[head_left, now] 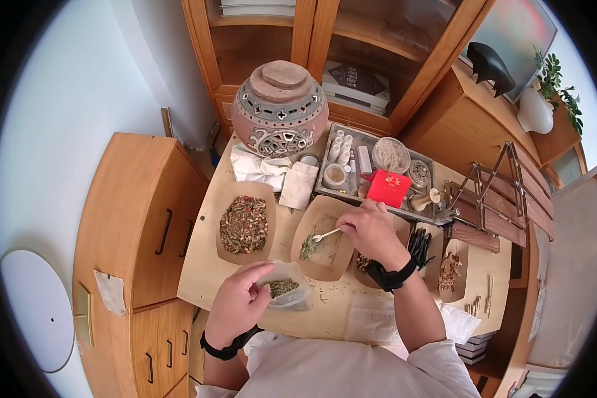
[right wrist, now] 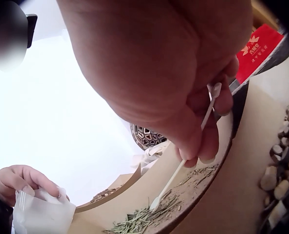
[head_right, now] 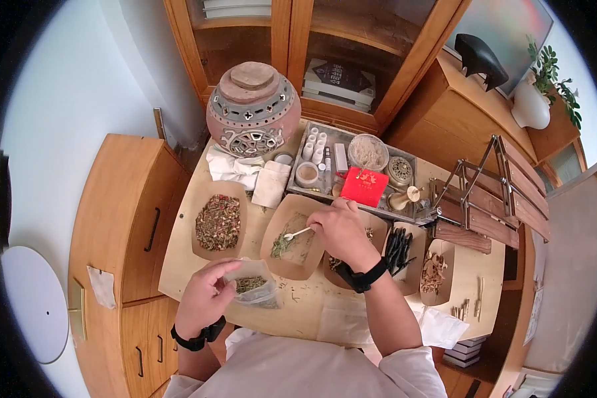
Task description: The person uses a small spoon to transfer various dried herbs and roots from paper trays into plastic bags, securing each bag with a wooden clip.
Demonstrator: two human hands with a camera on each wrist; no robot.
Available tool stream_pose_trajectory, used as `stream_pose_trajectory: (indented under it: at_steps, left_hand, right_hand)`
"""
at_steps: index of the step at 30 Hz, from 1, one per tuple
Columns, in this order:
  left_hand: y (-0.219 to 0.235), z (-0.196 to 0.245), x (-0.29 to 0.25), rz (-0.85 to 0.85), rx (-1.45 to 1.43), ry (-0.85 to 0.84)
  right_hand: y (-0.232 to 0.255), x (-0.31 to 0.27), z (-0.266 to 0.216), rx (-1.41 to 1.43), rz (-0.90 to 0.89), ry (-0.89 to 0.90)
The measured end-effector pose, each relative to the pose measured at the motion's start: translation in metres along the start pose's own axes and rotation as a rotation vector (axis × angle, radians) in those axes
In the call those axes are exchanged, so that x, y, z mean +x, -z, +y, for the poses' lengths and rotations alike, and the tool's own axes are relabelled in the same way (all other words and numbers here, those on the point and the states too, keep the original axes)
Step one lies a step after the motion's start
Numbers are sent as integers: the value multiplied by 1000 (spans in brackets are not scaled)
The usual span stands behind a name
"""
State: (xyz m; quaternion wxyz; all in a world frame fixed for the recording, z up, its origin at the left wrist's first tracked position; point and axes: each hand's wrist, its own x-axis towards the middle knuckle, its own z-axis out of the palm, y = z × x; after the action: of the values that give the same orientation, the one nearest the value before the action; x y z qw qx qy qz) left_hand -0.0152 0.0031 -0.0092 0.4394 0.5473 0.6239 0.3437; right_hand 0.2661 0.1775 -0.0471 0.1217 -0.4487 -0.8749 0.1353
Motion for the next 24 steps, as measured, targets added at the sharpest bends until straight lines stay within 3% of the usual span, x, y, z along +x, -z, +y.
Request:
stream_pose_trajectory:
  at_steps: [24]
  left_hand:
    - [-2, 2, 0, -11, 13, 10]
  right_hand:
    - [-4, -6, -9, 210, -223, 36]
